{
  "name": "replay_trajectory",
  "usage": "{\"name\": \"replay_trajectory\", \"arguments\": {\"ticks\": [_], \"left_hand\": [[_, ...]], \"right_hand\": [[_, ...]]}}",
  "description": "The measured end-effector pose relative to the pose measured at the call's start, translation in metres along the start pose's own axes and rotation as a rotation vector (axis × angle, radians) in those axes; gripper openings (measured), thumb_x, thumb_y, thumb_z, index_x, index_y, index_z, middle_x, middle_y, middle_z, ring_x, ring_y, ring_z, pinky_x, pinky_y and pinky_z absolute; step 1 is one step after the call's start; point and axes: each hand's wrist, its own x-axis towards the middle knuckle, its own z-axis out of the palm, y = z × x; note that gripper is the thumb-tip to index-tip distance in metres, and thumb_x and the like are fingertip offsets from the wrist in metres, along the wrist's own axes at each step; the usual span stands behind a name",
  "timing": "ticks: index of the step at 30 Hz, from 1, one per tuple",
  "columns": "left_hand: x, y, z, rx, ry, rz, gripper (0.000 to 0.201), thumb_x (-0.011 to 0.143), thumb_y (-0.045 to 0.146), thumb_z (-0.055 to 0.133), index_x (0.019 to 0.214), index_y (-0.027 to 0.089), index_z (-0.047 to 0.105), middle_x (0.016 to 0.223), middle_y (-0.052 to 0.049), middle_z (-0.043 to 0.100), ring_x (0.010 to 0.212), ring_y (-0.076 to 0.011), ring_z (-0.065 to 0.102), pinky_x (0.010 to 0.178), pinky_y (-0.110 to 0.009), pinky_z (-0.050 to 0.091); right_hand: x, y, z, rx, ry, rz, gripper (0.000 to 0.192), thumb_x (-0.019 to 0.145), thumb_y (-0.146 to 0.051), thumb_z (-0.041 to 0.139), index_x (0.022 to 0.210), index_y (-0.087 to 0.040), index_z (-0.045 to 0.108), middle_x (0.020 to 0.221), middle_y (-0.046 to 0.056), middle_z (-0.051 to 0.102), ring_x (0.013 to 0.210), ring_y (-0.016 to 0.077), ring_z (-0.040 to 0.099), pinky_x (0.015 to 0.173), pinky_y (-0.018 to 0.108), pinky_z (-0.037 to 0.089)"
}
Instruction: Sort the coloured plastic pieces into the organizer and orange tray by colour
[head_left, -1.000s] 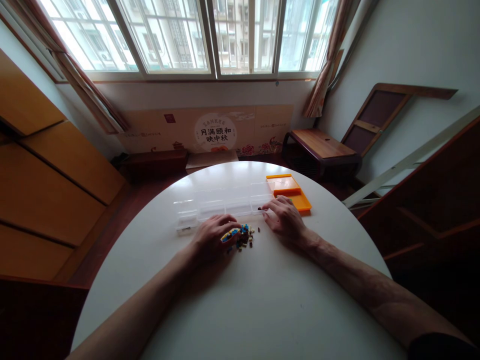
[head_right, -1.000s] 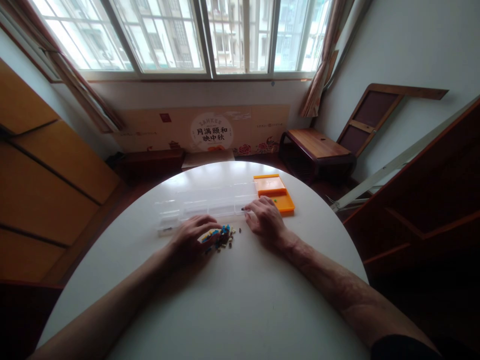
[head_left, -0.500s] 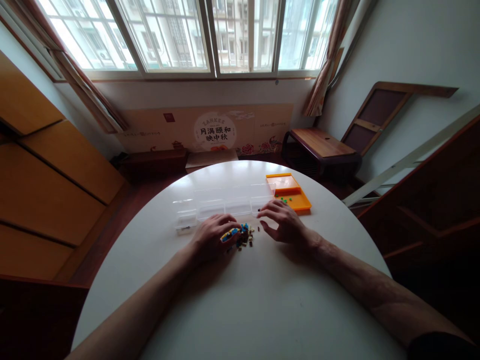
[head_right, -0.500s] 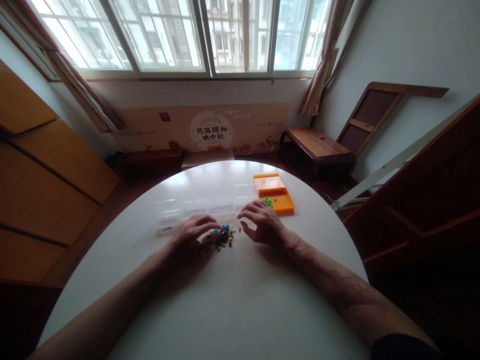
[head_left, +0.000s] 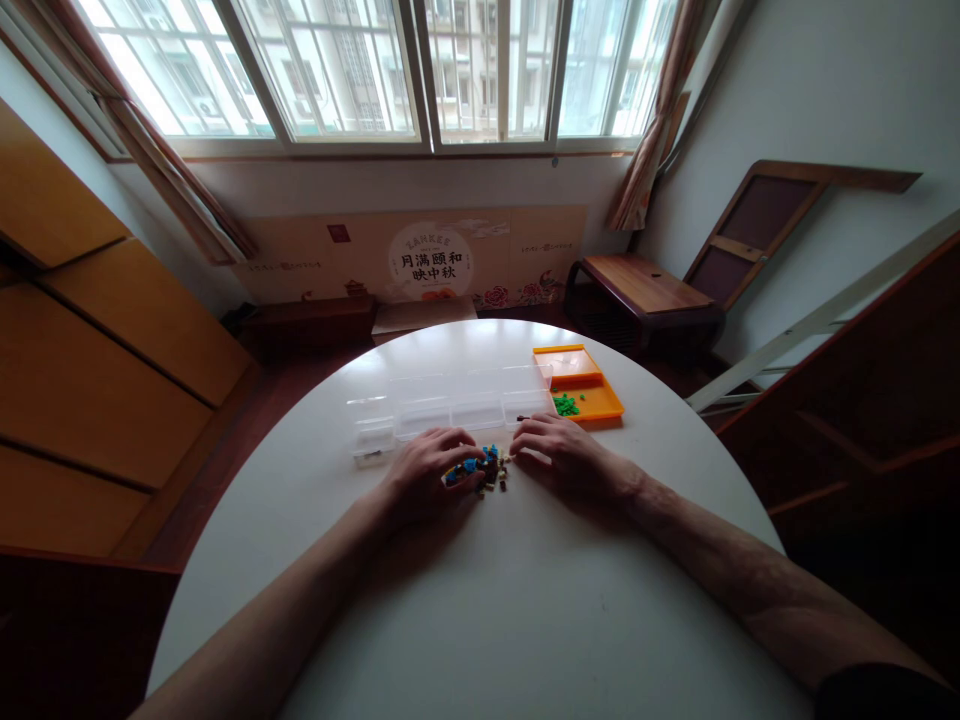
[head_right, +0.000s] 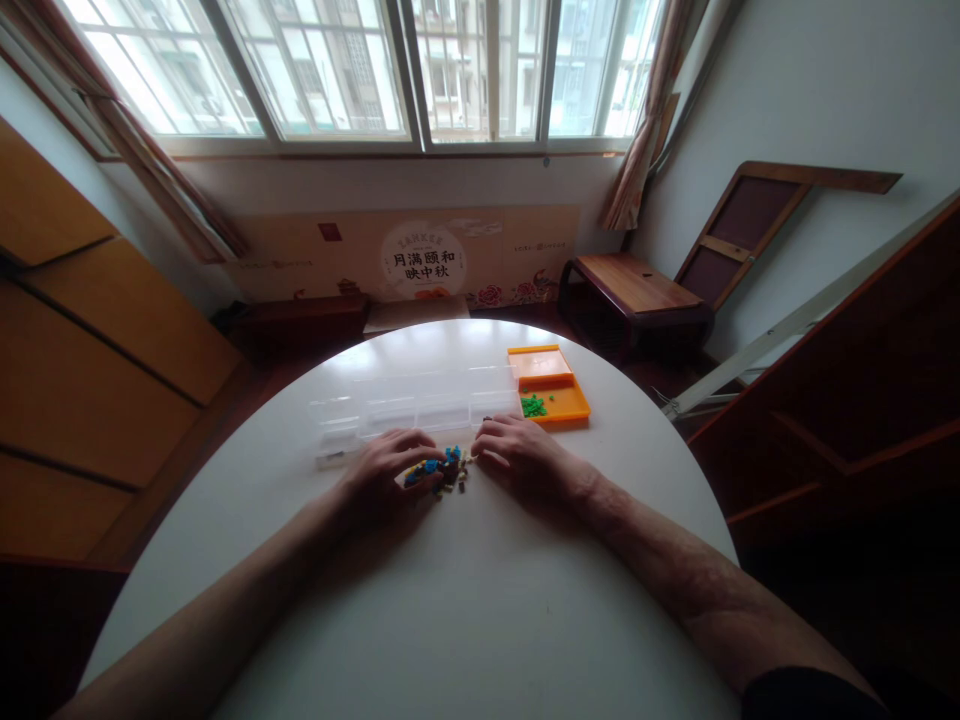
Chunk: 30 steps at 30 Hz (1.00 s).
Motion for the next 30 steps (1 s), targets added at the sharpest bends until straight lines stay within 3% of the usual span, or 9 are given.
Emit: {"name": "replay_trajectory", "arguments": {"ticks": [8, 13, 16, 20, 25, 30], "left_hand": [[0.000, 0.000, -0.001, -0.010, 0.006, 0.003, 0.025, 0.097, 0.044, 0.082, 0.116, 0.027, 0.081, 0.108, -0.006, 0.079, 0.088, -0.0212, 0.074, 0.082, -0.036, 0.059], [0.000, -0.002, 0.000, -0.021, 0.003, 0.014, 0.025, 0.098, 0.045, 0.081, 0.116, 0.028, 0.081, 0.109, -0.007, 0.079, 0.090, -0.0216, 0.075, 0.085, -0.037, 0.060], [0.001, -0.002, -0.001, -0.022, -0.012, 0.018, 0.025, 0.098, 0.045, 0.081, 0.116, 0.028, 0.081, 0.108, -0.007, 0.079, 0.091, -0.0215, 0.076, 0.085, -0.036, 0.060], [0.001, -0.002, -0.001, -0.027, -0.010, 0.023, 0.023, 0.098, 0.045, 0.082, 0.114, 0.029, 0.082, 0.107, -0.005, 0.078, 0.090, -0.0206, 0.075, 0.084, -0.035, 0.059], [-0.001, -0.002, -0.001, -0.023, -0.017, 0.012, 0.020, 0.099, 0.041, 0.081, 0.114, 0.029, 0.082, 0.106, -0.005, 0.078, 0.088, -0.0201, 0.074, 0.084, -0.035, 0.058], [-0.002, -0.005, 0.001, -0.008, -0.018, 0.022, 0.020, 0.099, 0.041, 0.081, 0.114, 0.029, 0.083, 0.105, -0.006, 0.078, 0.088, -0.0205, 0.073, 0.082, -0.035, 0.058]], "right_hand": [[-0.004, 0.008, 0.006, 0.051, 0.147, 0.082, 0.016, 0.102, -0.015, 0.068, 0.115, -0.025, 0.069, 0.113, 0.006, 0.077, 0.101, 0.0239, 0.071, 0.095, 0.040, 0.058], [-0.005, 0.016, 0.008, 0.010, 0.348, 0.265, 0.015, 0.102, -0.016, 0.068, 0.115, -0.025, 0.068, 0.104, 0.004, 0.075, 0.088, 0.0230, 0.067, 0.089, 0.040, 0.056], [-0.006, 0.019, 0.009, -0.071, 0.388, 0.352, 0.016, 0.102, -0.018, 0.066, 0.116, -0.025, 0.068, 0.101, 0.004, 0.073, 0.087, 0.0246, 0.065, 0.090, 0.043, 0.055], [-0.004, 0.012, 0.006, -0.079, 0.369, 0.305, 0.016, 0.102, -0.017, 0.066, 0.115, -0.024, 0.069, 0.109, 0.007, 0.074, 0.099, 0.0269, 0.068, 0.095, 0.045, 0.055], [0.001, -0.008, -0.002, 0.105, 0.135, 0.023, 0.007, 0.101, -0.022, 0.072, 0.106, -0.026, 0.073, 0.107, 0.006, 0.075, 0.100, 0.0239, 0.070, 0.093, 0.040, 0.057], [0.002, -0.014, -0.001, 0.147, -0.001, -0.072, 0.014, 0.100, -0.026, 0.078, 0.113, -0.029, 0.078, 0.107, 0.004, 0.076, 0.097, 0.0211, 0.070, 0.093, 0.038, 0.058]]}}
